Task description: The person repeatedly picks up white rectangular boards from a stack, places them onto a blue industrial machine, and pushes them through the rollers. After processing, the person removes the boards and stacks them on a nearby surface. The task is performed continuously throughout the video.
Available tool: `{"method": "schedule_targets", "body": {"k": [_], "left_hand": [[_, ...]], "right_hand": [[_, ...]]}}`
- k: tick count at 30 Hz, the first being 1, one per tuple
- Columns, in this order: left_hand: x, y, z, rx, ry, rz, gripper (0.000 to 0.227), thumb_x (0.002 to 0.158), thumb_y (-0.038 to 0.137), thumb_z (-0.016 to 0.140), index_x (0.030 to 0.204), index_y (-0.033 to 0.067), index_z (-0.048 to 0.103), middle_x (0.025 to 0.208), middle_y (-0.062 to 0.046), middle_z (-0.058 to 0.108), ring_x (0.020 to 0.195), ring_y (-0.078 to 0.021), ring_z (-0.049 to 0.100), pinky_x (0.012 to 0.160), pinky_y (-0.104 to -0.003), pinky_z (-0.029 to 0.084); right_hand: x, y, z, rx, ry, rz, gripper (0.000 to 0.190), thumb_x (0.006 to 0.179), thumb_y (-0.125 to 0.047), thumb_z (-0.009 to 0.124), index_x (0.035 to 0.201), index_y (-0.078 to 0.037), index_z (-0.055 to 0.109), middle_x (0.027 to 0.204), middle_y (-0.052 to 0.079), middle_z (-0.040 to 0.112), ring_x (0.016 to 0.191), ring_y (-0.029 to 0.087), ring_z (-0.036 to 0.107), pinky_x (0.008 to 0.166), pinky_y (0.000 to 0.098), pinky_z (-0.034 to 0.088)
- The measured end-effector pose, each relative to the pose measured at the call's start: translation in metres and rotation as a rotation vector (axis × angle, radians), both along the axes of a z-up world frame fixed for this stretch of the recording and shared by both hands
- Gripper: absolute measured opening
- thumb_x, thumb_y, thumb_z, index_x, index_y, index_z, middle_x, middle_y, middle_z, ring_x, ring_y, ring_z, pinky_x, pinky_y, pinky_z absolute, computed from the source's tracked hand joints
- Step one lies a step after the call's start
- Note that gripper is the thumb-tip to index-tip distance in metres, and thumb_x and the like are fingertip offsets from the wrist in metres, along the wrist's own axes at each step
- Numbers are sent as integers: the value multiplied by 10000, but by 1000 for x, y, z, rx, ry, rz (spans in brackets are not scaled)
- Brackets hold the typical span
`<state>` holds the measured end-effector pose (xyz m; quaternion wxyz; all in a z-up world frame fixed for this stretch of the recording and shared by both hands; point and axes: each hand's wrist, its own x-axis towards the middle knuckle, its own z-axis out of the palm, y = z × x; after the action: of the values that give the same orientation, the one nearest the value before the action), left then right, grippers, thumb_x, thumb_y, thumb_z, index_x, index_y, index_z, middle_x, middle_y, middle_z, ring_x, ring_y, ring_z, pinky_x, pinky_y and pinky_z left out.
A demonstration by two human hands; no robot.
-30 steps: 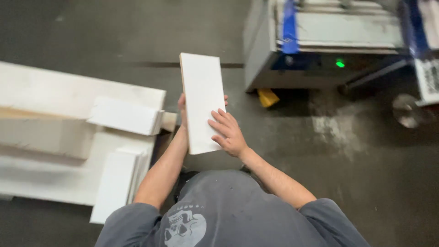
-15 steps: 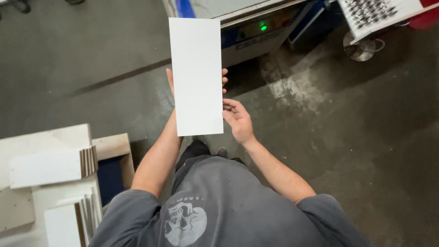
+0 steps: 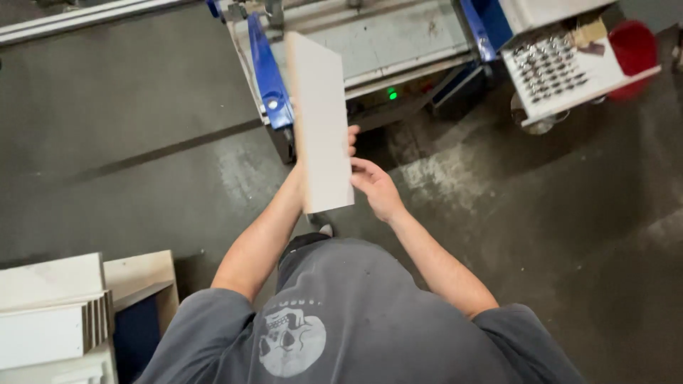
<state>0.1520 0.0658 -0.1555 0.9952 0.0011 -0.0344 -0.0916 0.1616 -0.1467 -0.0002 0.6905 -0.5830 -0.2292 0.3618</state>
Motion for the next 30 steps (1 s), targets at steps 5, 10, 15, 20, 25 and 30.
{"method": "schedule_targets", "body": {"k": [5, 10, 15, 20, 25, 30], "left_hand": [[36, 22, 80, 671, 668, 693, 520, 983, 131, 700, 1464, 160, 504, 1089, -146, 707, 915, -318, 752, 761, -498, 661], [47, 60, 94, 800, 689, 847, 638, 934, -52, 638, 1523, 141, 485, 989, -76, 606, 866, -229, 712, 778, -400, 662], [57, 79, 120, 765, 719, 905, 637, 951, -59, 575, 1526, 202, 497, 979, -68, 608, 864, -200, 712, 788, -365, 661], [79, 81, 102, 837, 889, 944, 631, 966, -53, 571, 1535, 208, 494, 1025, -67, 567, 930, -165, 624, 854, -322, 611], [104, 89, 51, 785, 1057, 983, 658, 948, -32, 573, 1556, 192, 457, 997, -72, 565, 891, -179, 642, 800, -346, 634], [106, 99, -72, 753, 1264, 953, 719, 929, 72, 691, 1577, 149, 389, 1037, -80, 586, 932, -170, 650, 814, -375, 613]], "right_hand": [[80, 36, 13, -63, 232, -70, 488, 1045, -378, 520, 1421, -71, 570, 1228, 102, 692, 1063, 188, 689, 936, 340, 548], [119, 78, 25, -16, 323, -20, 436, 950, -57, 715, 1364, -20, 584, 1108, 196, 745, 920, 276, 772, 768, 390, 646], [163, 115, 2, -61, 417, 85, 445, 896, -28, 762, 1314, -23, 613, 1085, 163, 747, 897, 276, 775, 762, 403, 655], [208, 156, -69, -140, 282, -3, 489, 946, -17, 705, 1407, -15, 545, 1061, 127, 679, 910, 234, 725, 782, 343, 649], [246, 182, -103, -202, 285, 31, 485, 966, -47, 696, 1414, 51, 538, 1098, 135, 654, 926, 218, 682, 813, 345, 617], [267, 198, -115, -312, 327, 93, 470, 978, -114, 702, 1421, -26, 570, 1014, 127, 710, 875, 216, 733, 745, 337, 644]]}}
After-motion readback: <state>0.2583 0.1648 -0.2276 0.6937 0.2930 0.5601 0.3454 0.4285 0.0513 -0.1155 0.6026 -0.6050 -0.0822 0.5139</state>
